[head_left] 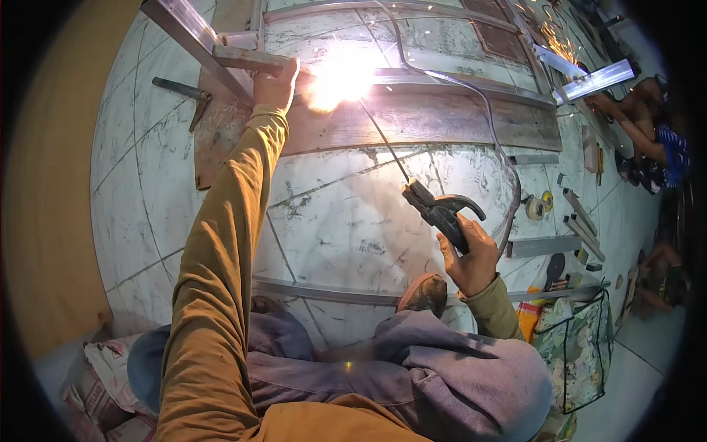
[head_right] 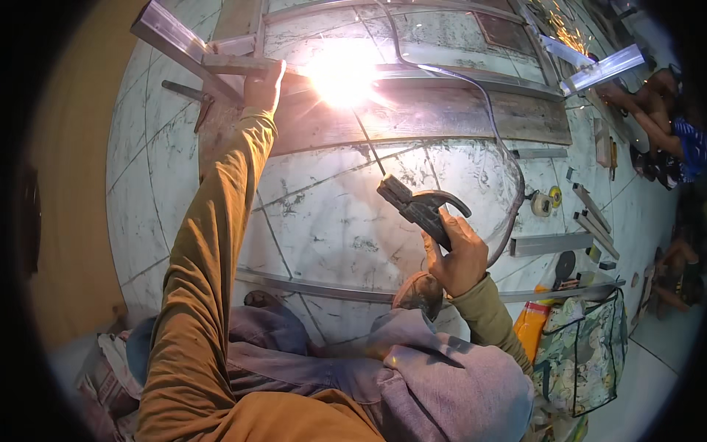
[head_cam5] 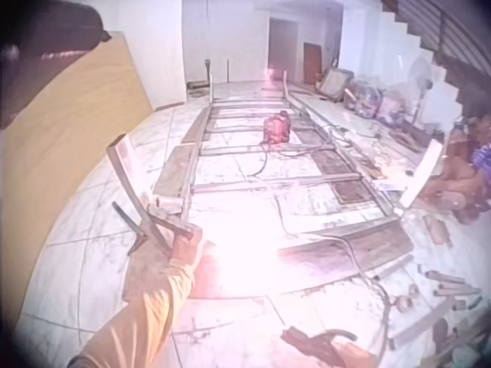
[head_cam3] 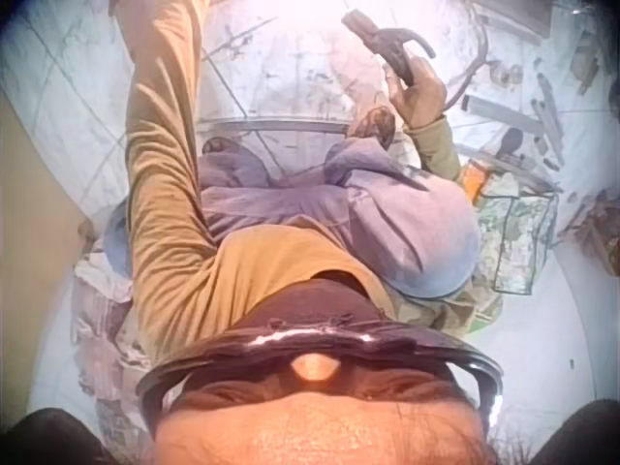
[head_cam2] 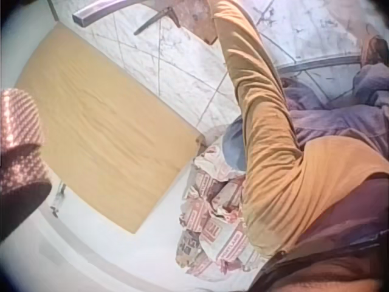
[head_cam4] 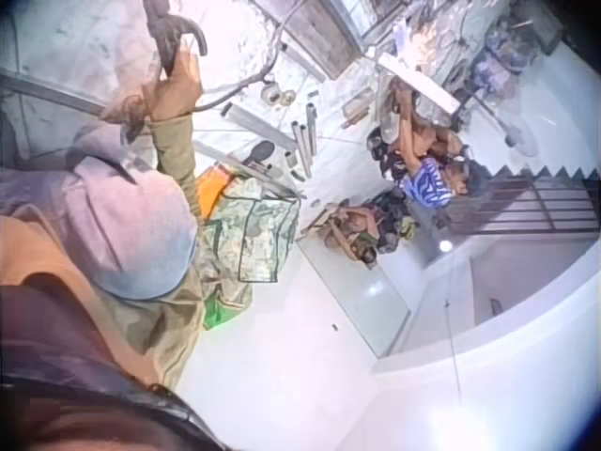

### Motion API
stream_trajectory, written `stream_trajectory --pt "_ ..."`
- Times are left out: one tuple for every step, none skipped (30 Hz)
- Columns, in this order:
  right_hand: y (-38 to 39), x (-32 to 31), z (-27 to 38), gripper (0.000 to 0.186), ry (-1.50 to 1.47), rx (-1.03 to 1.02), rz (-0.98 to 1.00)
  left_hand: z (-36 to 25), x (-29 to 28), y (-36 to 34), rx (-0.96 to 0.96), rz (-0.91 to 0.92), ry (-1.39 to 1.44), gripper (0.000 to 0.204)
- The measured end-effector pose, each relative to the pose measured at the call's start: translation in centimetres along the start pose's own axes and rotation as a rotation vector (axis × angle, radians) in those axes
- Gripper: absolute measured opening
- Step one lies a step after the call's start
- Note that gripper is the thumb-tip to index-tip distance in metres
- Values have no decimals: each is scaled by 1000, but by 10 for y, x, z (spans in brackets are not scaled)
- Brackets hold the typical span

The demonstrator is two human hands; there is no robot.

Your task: The person positions metal beams and uses a welding tool to join them together while other people assist and observe.

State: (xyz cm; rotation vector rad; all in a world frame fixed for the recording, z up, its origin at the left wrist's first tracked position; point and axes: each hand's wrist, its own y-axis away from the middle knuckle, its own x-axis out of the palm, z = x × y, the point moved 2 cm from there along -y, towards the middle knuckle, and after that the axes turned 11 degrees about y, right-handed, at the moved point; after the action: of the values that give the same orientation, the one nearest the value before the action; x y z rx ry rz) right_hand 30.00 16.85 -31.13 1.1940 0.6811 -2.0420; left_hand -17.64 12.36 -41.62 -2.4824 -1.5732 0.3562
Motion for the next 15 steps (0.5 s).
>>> stream_trajectory --pt "2 -4 -7 45 27 9 -2 6 21 9 -58 10 53 43" --pt "21 1 -32 43 168 -38 -7 9 43 20 -95 24 135 42" --pt "15 -1 -23 43 49 -23 -63 4 35 18 -100 17 168 42" --pt "9 -5 -13 43 -69 -6 -116 -4 27 16 -105 10 204 42" --pt "9 -8 -9 41 -104 8 -129 -7 18 12 2 33 166 40" --pt "9 -12 -8 41 -95 -2 -136 -10 20 13 -52 16 198 40" --pt "9 -17 -9 40 -86 -13 -143 -13 25 16 -105 -2 232 39" --pt "9 -21 -10 39 -77 -24 -150 -17 26 18 -159 -21 265 39" --pt "9 -23 -9 36 -75 0 -114 -15 20 14 -204 21 239 41" --pt "8 -25 -7 36 -102 10 -67 -13 11 11 -250 61 211 43" --pt "7 -27 -5 36 -131 18 -19 -12 2 7 -296 99 181 46" --pt "8 -30 -5 36 -146 37 28 -17 3 10 -278 68 276 48" --pt "11 -32 -8 36 -143 21 23 -24 9 16 -258 38 376 51" --pt "15 -34 -11 36 -130 27 20 -32 15 21 -238 8 476 54" --pt "17 -33 -12 36 -133 27 21 -35 12 20 -243 17 544 55"
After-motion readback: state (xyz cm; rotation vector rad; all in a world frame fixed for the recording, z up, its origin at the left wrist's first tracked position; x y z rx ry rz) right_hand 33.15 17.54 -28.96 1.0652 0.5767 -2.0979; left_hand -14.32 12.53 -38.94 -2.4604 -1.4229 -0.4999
